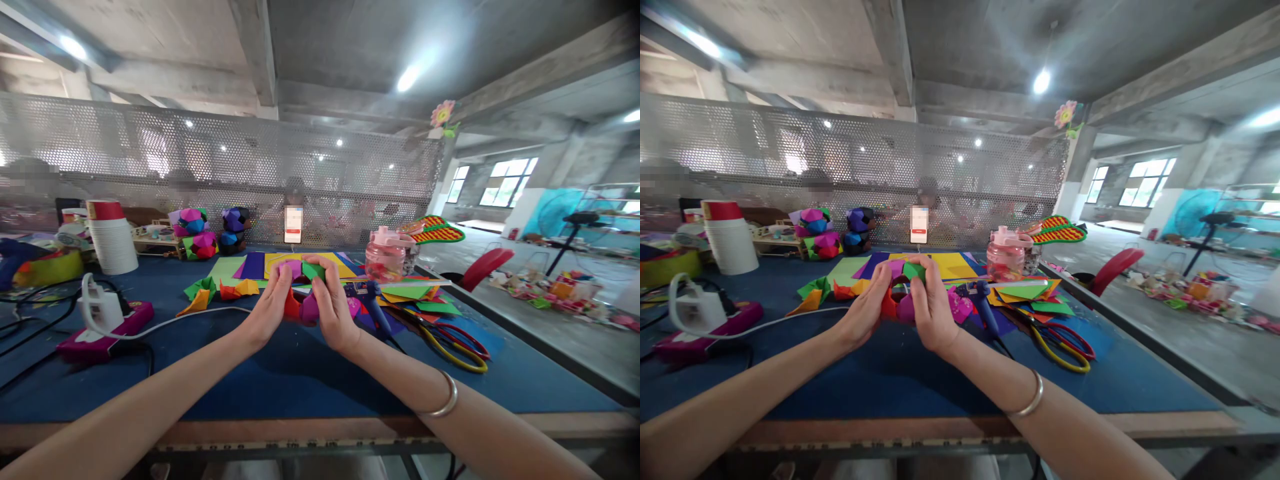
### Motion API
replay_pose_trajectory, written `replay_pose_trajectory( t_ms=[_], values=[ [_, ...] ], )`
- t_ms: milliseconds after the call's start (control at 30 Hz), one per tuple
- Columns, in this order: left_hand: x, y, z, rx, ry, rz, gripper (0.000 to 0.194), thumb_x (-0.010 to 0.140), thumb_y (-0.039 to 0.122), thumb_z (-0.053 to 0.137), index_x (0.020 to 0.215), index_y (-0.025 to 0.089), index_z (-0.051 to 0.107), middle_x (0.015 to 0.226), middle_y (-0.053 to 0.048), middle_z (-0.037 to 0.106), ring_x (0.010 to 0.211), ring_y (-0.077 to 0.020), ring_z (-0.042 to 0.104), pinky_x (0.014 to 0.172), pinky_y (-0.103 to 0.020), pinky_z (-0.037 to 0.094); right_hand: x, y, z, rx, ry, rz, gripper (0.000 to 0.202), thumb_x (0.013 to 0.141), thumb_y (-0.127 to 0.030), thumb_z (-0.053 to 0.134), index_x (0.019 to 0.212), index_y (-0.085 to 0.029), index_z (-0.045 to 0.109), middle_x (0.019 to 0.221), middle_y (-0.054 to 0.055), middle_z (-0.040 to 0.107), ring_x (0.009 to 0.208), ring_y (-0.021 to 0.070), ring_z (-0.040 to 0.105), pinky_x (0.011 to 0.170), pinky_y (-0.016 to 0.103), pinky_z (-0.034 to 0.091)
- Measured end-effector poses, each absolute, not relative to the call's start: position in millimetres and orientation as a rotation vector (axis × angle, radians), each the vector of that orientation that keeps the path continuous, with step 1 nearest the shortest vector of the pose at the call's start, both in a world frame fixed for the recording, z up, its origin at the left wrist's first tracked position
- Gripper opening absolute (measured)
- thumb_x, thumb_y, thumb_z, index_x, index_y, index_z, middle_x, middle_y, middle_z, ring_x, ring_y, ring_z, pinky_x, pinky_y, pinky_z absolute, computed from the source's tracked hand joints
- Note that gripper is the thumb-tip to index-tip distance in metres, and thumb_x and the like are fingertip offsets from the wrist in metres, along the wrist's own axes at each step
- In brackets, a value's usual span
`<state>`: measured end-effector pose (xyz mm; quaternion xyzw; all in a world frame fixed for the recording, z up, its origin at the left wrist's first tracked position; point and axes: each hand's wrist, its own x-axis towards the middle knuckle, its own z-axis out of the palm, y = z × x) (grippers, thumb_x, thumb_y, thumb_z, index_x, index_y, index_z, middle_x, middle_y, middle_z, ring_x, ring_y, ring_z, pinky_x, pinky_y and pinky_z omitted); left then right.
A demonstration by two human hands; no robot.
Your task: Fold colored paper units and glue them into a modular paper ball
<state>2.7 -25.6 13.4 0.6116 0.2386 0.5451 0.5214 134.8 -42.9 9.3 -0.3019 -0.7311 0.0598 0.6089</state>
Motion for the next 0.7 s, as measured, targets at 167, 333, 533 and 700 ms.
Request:
replay_pose_trajectory(
  t_ms=[167,333,533,700],
  values=[
    [2.9,-26.0,15.2,1.457,0.584,1.262,0.042,0.092,0.059,0.040,0.117,0.026,0.047,0.103,-0.003,0.057,0.100,-0.0202,0.058,0.084,-0.033,0.055,134.2,-42.7,9.4,-0.687,-1.708,0.143,0.027,0.099,-0.025,0.033,0.125,-0.023,0.043,0.128,0.010,0.050,0.121,0.0201,0.048,0.107,0.042,0.037],
    [2.7,-20.2,14.3,1.573,0.609,1.367,0.032,0.094,0.052,0.040,0.106,0.022,0.047,0.099,-0.002,0.052,0.099,-0.0170,0.054,0.095,-0.033,0.047,133.1,-41.5,8.2,-0.705,-1.693,0.150,0.025,0.099,-0.025,0.033,0.121,-0.023,0.044,0.125,0.010,0.051,0.120,0.0201,0.048,0.106,0.042,0.038],
    [3.1,-20.1,15.5,1.588,0.623,1.378,0.029,0.094,0.049,0.041,0.104,0.022,0.047,0.098,-0.002,0.052,0.099,-0.0174,0.053,0.096,-0.034,0.045,131.7,-41.6,7.5,-0.697,-1.659,0.164,0.023,0.099,-0.023,0.032,0.118,-0.023,0.045,0.122,0.009,0.051,0.119,0.0192,0.049,0.105,0.041,0.038],
    [2.3,-20.8,17.0,1.545,0.586,1.371,0.029,0.094,0.049,0.041,0.104,0.023,0.048,0.099,-0.002,0.055,0.096,-0.0168,0.055,0.094,-0.034,0.047,132.3,-40.7,11.3,-0.712,-1.676,0.149,0.025,0.099,-0.024,0.031,0.120,-0.023,0.045,0.124,0.009,0.052,0.118,0.0188,0.049,0.105,0.040,0.039]
  ],
)
